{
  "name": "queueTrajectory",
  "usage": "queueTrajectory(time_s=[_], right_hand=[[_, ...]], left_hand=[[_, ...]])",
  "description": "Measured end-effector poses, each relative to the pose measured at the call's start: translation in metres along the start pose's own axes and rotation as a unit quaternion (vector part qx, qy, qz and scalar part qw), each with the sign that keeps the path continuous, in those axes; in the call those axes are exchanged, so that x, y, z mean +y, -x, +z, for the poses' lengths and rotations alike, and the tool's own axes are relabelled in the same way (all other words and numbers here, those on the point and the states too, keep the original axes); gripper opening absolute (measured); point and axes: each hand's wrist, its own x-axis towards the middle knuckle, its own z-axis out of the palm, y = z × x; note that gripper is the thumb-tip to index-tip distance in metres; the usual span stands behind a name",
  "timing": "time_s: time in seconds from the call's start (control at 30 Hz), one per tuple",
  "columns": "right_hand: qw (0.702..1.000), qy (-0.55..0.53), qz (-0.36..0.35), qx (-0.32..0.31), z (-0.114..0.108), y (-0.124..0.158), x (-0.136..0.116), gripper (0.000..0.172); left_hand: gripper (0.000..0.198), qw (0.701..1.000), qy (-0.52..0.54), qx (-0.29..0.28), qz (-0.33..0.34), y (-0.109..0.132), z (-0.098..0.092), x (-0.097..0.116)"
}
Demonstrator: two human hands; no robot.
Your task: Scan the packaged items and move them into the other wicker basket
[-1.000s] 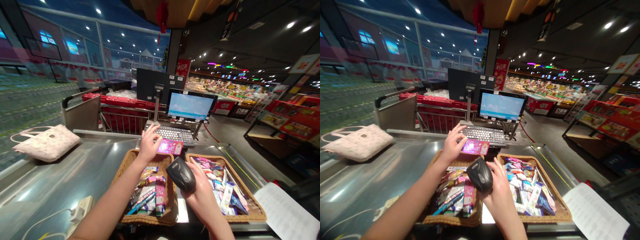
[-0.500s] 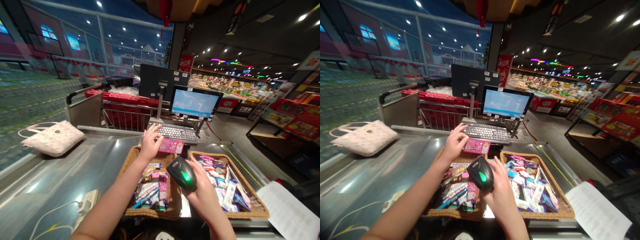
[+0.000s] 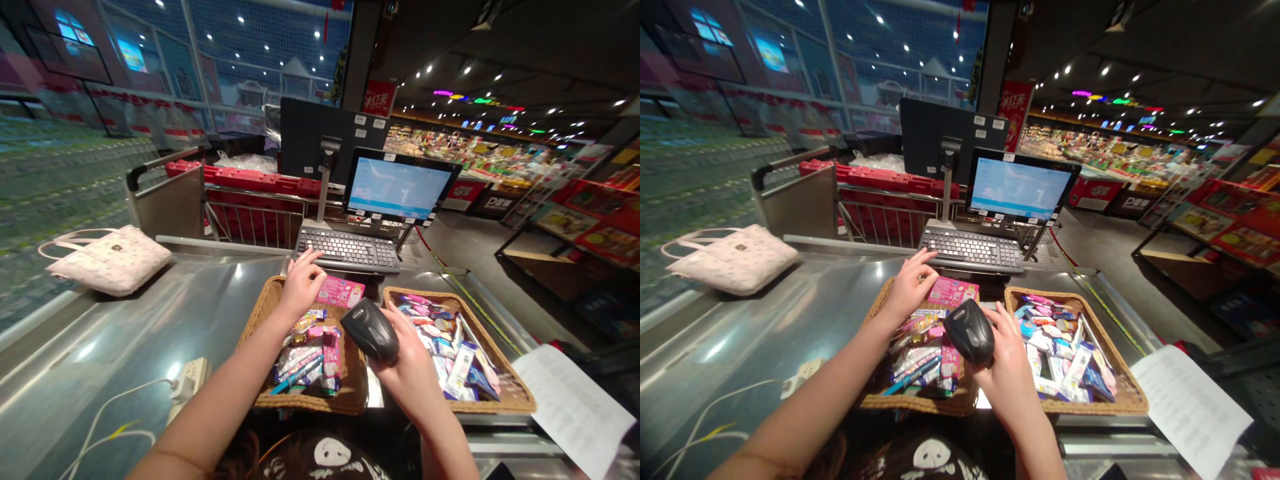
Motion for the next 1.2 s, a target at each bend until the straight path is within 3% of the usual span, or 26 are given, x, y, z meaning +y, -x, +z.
queueTrajectory(time_s=[0.4, 0.77, 0.93, 1.2], right_hand=[[0.999, -0.010, 0.009, -0.033, 0.010, 0.000, 0.007, 0.050], [0.999, -0.020, 0.011, -0.027, 0.012, -0.005, 0.005, 0.048], [0.999, -0.028, 0.020, -0.026, 0.013, -0.005, 0.005, 0.049], [0.998, -0.038, 0.030, -0.031, 0.019, -0.001, 0.012, 0.047]], left_hand=[[0.021, 0.996, -0.045, -0.059, -0.044, 0.022, 0.023, -0.050], [0.026, 0.966, -0.140, -0.131, -0.173, 0.040, 0.057, -0.091], [0.026, 0.951, -0.160, -0.167, -0.204, 0.045, 0.060, -0.099], [0.024, 0.958, -0.151, -0.192, -0.150, 0.042, 0.056, -0.093]])
